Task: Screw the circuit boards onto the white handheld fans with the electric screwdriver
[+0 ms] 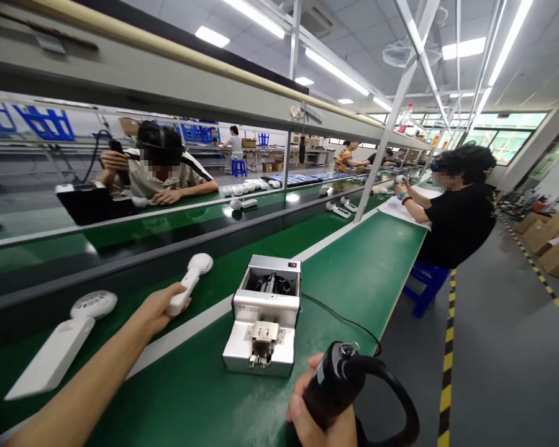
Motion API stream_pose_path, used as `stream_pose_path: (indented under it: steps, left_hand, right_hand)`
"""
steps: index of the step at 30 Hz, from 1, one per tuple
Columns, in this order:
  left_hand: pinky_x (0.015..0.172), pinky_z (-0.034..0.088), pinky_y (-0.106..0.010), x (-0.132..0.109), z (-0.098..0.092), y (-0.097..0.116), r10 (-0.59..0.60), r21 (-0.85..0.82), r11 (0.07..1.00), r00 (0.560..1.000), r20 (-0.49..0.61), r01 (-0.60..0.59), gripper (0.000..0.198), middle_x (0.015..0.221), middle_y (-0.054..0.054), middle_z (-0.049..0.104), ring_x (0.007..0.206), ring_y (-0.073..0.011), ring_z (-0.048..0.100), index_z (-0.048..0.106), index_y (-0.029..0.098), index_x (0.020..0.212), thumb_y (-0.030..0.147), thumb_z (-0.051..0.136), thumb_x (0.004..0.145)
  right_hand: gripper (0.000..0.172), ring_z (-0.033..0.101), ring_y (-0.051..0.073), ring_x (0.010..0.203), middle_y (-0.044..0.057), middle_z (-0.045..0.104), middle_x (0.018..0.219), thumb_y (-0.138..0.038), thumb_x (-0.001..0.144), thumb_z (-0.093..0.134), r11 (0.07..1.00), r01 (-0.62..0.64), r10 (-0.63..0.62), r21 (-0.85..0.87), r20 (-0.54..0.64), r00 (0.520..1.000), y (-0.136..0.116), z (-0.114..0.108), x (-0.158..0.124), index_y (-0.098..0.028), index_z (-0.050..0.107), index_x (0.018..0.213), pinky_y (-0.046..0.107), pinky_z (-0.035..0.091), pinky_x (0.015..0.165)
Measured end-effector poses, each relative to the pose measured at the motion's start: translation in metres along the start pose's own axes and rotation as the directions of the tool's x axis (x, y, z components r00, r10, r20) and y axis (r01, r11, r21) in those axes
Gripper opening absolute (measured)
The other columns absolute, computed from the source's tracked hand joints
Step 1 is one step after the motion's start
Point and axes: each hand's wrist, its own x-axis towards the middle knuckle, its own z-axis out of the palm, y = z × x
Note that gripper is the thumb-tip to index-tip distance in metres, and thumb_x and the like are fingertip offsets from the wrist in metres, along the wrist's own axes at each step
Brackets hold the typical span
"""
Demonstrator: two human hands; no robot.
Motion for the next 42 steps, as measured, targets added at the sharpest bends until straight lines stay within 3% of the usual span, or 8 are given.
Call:
stream_pose_path:
  steps: [4, 7, 11, 15, 18, 24, 32, 42]
  left_hand:
    - [0.084, 0.061, -0.037, -0.055, -0.031, -0.038, 0.017, -0.044, 0.999, 0.999, -0.048, -0.019, 0.045, 0.108, -0.003, 0.074, 0.102, -0.0289, 0.072, 0.059, 0.030, 0.129, 0.054, 0.060, 0.091]
    - [0.092, 0.058, -0.048, -0.100, -0.042, -0.078, 0.226, 0.168, 0.963, 0.972, -0.068, -0.212, 0.053, 0.125, 0.010, 0.069, 0.113, -0.0344, 0.068, 0.049, 0.060, 0.134, 0.065, 0.061, 0.083]
    - [0.101, 0.054, -0.047, -0.154, -0.037, -0.111, 0.544, 0.281, 0.734, 0.783, 0.301, -0.618, 0.053, 0.138, 0.004, 0.062, 0.123, -0.0320, 0.062, 0.045, 0.056, 0.143, 0.054, 0.057, 0.091]
    - [0.099, 0.053, -0.042, -0.179, -0.005, -0.102, 0.498, 0.284, 0.536, 0.570, 0.653, -0.795, 0.050, 0.136, -0.009, 0.063, 0.117, -0.0281, 0.062, 0.049, 0.032, 0.148, 0.038, 0.055, 0.098]
    - [0.095, 0.049, -0.044, -0.181, 0.022, -0.082, 0.455, 0.321, 0.408, 0.495, 0.740, -0.855, 0.051, 0.135, -0.009, 0.064, 0.115, -0.0291, 0.059, 0.048, 0.029, 0.148, 0.034, 0.058, 0.098]
    - [0.088, 0.043, -0.043, -0.182, 0.058, -0.062, 0.451, 0.363, 0.296, 0.465, 0.762, -0.883, 0.053, 0.137, -0.009, 0.062, 0.110, -0.0289, 0.057, 0.046, 0.028, 0.149, 0.031, 0.059, 0.098]
    - [0.084, 0.044, -0.045, -0.188, 0.063, -0.066, 0.464, 0.401, 0.212, 0.452, 0.762, -0.891, 0.053, 0.136, -0.008, 0.063, 0.106, -0.0292, 0.057, 0.045, 0.026, 0.150, 0.031, 0.059, 0.099]
    - [0.094, 0.050, -0.044, -0.179, 0.063, -0.081, 0.514, 0.345, 0.409, 0.526, 0.678, -0.845, 0.047, 0.124, -0.010, 0.064, 0.107, -0.0281, 0.057, 0.058, 0.018, 0.133, 0.036, 0.071, 0.092]
  right_hand:
    - [0.042, 0.060, 0.018, 0.058, -0.003, 0.063, 0.070, -0.047, 0.088, 0.071, 0.999, -0.036, 0.036, -0.012, 0.034, 0.999, -0.001, -0.007, 0.002, -0.027, 0.047, 0.116, 0.031, 0.050, 0.059]
    - [0.039, 0.063, 0.019, 0.060, -0.003, 0.064, 0.070, -0.038, 0.088, 0.073, 1.000, -0.017, 0.018, -0.013, 0.092, 0.996, -0.006, -0.013, 0.003, -0.026, 0.048, 0.114, 0.032, 0.053, 0.060]
    - [0.035, 0.063, 0.018, 0.061, -0.003, 0.065, 0.071, -0.029, 0.087, 0.072, 1.000, 0.017, -0.017, 0.008, 0.061, 0.998, -0.018, -0.017, 0.008, -0.025, 0.049, 0.113, 0.034, 0.054, 0.063]
    - [0.030, 0.060, 0.017, 0.055, -0.005, 0.065, 0.066, -0.022, 0.086, 0.071, 0.997, 0.077, -0.078, 0.014, 0.040, 0.996, -0.050, -0.017, 0.026, -0.025, 0.053, 0.109, 0.034, 0.052, 0.060]
    - [0.028, 0.060, 0.017, 0.053, -0.005, 0.064, 0.064, -0.021, 0.083, 0.071, 0.984, 0.172, -0.174, 0.044, 0.056, 0.983, -0.081, -0.008, 0.038, -0.024, 0.055, 0.106, 0.034, 0.052, 0.057]
    - [0.031, 0.060, 0.016, 0.053, -0.006, 0.064, 0.066, -0.021, 0.085, 0.069, 0.957, 0.286, -0.291, 0.055, 0.129, 0.948, -0.089, 0.027, 0.046, -0.025, 0.054, 0.111, 0.035, 0.052, 0.058]
    - [0.028, 0.060, 0.015, 0.053, -0.007, 0.063, 0.068, -0.023, 0.086, 0.067, 0.856, 0.493, -0.515, 0.156, 0.171, 0.840, -0.063, 0.060, 0.063, -0.025, 0.052, 0.110, 0.035, 0.054, 0.056]
    - [0.025, 0.059, 0.014, 0.050, -0.006, 0.064, 0.068, -0.018, 0.084, 0.070, 0.833, 0.507, -0.547, 0.222, 0.183, 0.817, -0.052, 0.071, 0.072, -0.024, 0.056, 0.104, 0.033, 0.054, 0.052]
